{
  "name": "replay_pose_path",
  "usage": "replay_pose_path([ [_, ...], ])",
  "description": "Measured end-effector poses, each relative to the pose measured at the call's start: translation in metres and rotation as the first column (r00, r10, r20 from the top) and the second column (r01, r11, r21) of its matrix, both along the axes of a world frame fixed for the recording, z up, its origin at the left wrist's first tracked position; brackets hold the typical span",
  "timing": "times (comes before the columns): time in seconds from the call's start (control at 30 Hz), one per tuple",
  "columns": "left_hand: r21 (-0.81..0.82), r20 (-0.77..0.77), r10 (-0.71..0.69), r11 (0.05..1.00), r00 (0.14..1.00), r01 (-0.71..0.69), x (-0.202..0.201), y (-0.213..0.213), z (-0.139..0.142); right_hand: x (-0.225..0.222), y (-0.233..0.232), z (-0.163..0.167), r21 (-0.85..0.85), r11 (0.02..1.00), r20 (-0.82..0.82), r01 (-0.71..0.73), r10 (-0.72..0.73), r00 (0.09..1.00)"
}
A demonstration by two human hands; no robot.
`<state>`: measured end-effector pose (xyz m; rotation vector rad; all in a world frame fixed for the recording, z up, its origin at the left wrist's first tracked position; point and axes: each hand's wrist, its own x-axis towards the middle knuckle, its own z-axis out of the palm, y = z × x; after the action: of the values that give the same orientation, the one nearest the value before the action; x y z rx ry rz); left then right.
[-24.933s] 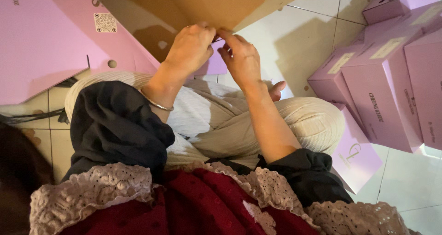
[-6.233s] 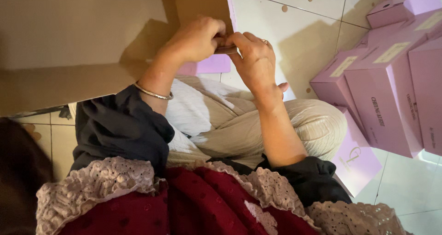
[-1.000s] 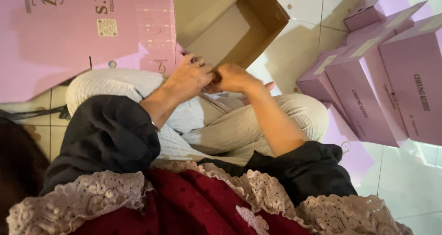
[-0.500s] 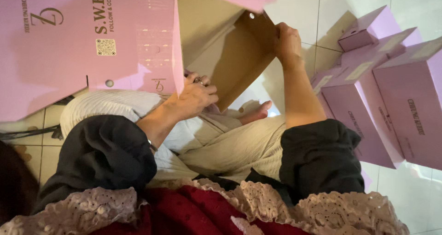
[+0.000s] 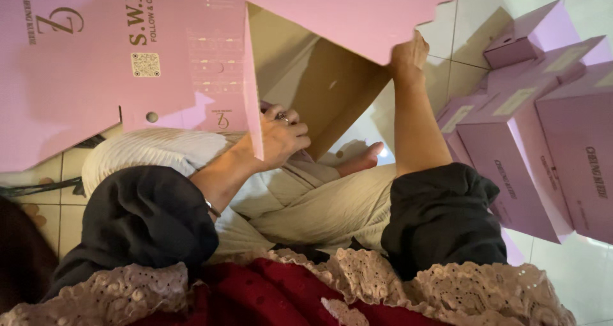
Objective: The person sits on the floor and assembles pink cardboard boxes by folding flaps and securing them with small round stickers. The person handles multiple boxes, folding sides and applying stickers to hold the structure together.
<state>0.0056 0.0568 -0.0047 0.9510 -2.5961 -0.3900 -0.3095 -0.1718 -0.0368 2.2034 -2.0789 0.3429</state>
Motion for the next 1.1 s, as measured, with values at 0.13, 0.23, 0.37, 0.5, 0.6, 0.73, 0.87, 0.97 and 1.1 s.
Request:
replay_pose_path([
  [0.13, -0.006, 0.040, -0.020, 1.000, 0.999, 0.021, -0.006, 0.002, 0.000, 0.010, -0.001, -0.003, -0.044, 0.960, -0.019, -0.277, 0.277, 0.961],
  [0.23, 0.000, 0.062, -0.093, 0.996, 0.994, 0.093, -0.010, 0.002, -0.001, 0.023, -0.003, -0.003, -0.079, 0.962, 0.082, -0.261, 0.267, 0.960],
  [0.37, 0.104, 0.144, -0.159, 0.984, 0.977, 0.144, -0.015, 0.007, -0.002, 0.030, 0.002, -0.003, -0.092, 0.977, 0.098, -0.190, 0.199, 0.975],
  [0.5, 0.163, 0.260, -0.164, 0.979, 0.952, 0.124, -0.022, 0.007, -0.002, 0.027, 0.012, -0.004, -0.107, 0.989, 0.090, -0.103, 0.113, 0.989],
  [0.6, 0.193, 0.276, -0.181, 0.972, 0.944, 0.130, -0.023, 0.008, -0.003, 0.024, 0.013, -0.004, -0.116, 0.990, 0.087, -0.081, 0.091, 0.992],
  [0.73, 0.157, 0.202, -0.160, 0.979, 0.966, 0.129, -0.021, 0.013, -0.003, 0.022, 0.015, -0.003, -0.112, 0.992, 0.087, -0.065, 0.075, 0.993],
  [0.87, 0.161, 0.137, -0.161, 0.977, 0.977, 0.138, -0.022, 0.014, -0.005, 0.023, 0.014, -0.001, -0.102, 0.993, 0.086, -0.062, 0.071, 0.994],
  [0.97, 0.172, 0.187, -0.185, 0.973, 0.965, 0.153, -0.024, 0.015, -0.013, 0.028, 0.012, 0.002, -0.096, 0.993, 0.074, -0.065, 0.072, 0.995],
  [1.1, -0.012, 0.140, -0.118, 0.993, 0.983, 0.121, -0.026, 0.017, -0.033, 0.034, 0.008, 0.005, -0.083, 0.993, 0.068, -0.082, 0.088, 0.994],
])
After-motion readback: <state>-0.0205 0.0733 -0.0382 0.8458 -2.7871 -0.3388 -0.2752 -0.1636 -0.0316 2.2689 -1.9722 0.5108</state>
